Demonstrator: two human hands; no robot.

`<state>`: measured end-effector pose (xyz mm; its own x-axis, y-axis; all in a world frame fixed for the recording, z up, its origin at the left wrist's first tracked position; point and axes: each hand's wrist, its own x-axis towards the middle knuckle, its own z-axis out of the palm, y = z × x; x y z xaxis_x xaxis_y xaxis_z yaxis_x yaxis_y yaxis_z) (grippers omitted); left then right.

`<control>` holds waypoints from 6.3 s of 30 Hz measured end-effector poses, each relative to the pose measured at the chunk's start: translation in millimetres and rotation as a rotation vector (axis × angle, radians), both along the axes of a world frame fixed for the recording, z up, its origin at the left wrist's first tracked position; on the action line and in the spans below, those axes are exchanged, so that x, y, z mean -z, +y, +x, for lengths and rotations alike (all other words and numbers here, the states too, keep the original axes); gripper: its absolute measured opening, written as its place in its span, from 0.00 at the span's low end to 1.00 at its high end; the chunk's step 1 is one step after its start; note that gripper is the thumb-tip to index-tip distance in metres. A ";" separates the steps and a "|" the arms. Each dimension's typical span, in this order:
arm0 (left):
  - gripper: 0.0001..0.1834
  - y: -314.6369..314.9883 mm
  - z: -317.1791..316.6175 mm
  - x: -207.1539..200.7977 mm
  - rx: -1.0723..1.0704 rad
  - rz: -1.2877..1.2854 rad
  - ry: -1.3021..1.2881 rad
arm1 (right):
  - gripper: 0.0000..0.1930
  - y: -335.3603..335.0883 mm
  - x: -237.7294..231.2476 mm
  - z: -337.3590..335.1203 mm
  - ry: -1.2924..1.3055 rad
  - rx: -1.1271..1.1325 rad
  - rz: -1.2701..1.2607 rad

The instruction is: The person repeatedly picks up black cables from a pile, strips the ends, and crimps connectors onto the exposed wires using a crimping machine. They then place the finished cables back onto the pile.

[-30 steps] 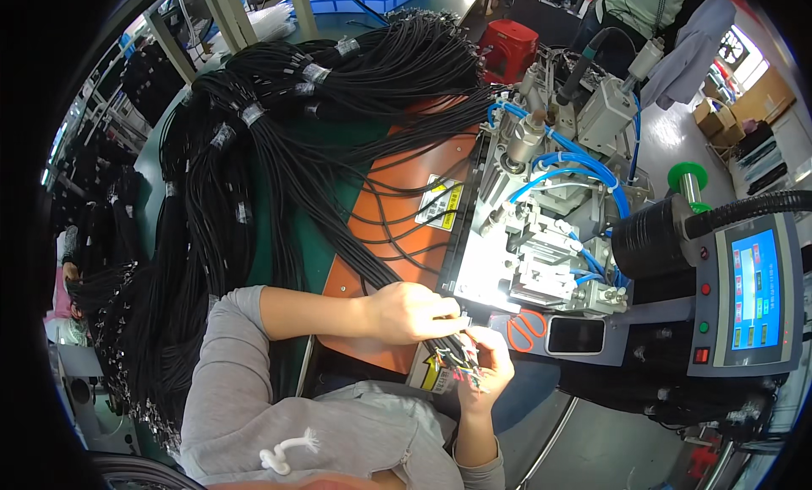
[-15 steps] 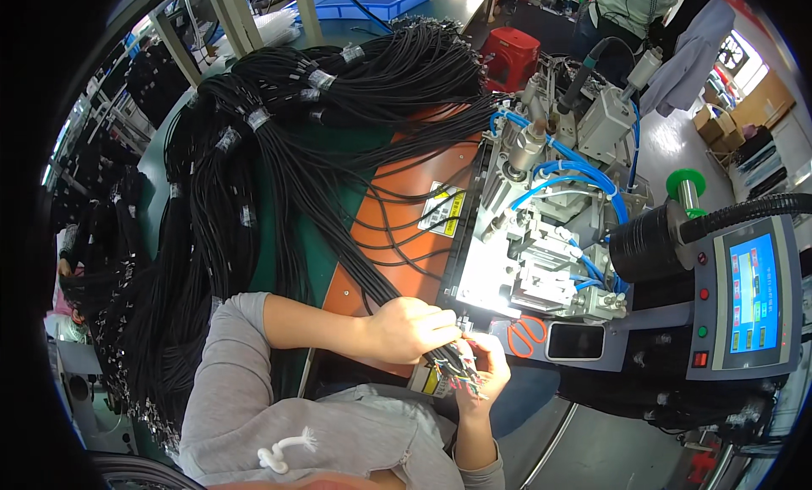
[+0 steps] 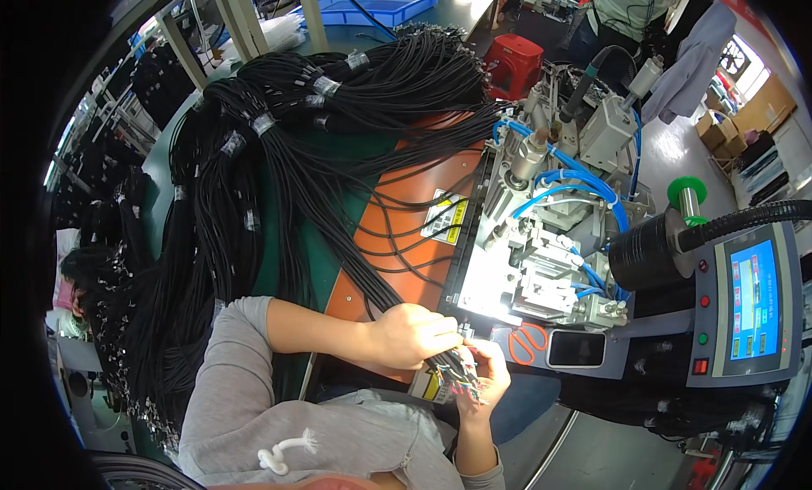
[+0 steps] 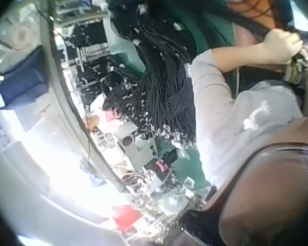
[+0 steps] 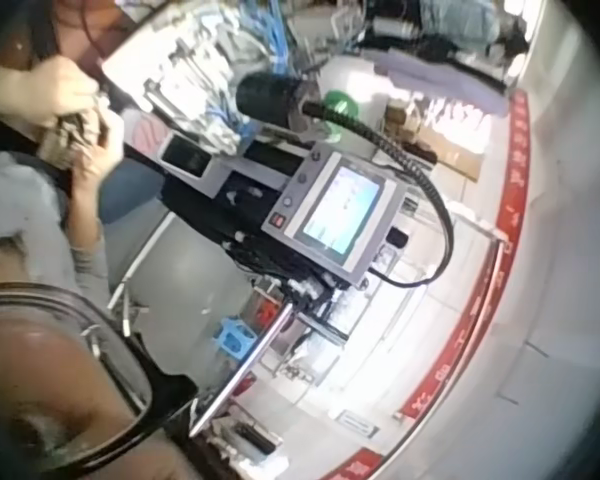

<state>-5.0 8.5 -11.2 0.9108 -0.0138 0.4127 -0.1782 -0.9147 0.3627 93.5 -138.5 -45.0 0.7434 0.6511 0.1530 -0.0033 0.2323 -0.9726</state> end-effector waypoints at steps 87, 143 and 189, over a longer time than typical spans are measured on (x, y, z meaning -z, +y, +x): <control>0.21 -2.0 -0.3 -2.2 -0.046 -0.067 -0.086 | 0.11 5.6 -8.8 -5.4 -0.060 0.093 0.049; 0.16 -12.4 8.6 -13.9 -0.194 0.193 0.042 | 0.04 17.2 -6.4 35.6 -0.653 0.076 -0.312; 0.17 -3.4 -7.4 -19.6 -0.229 0.197 0.205 | 0.05 14.3 2.8 36.9 -0.312 -0.063 -0.055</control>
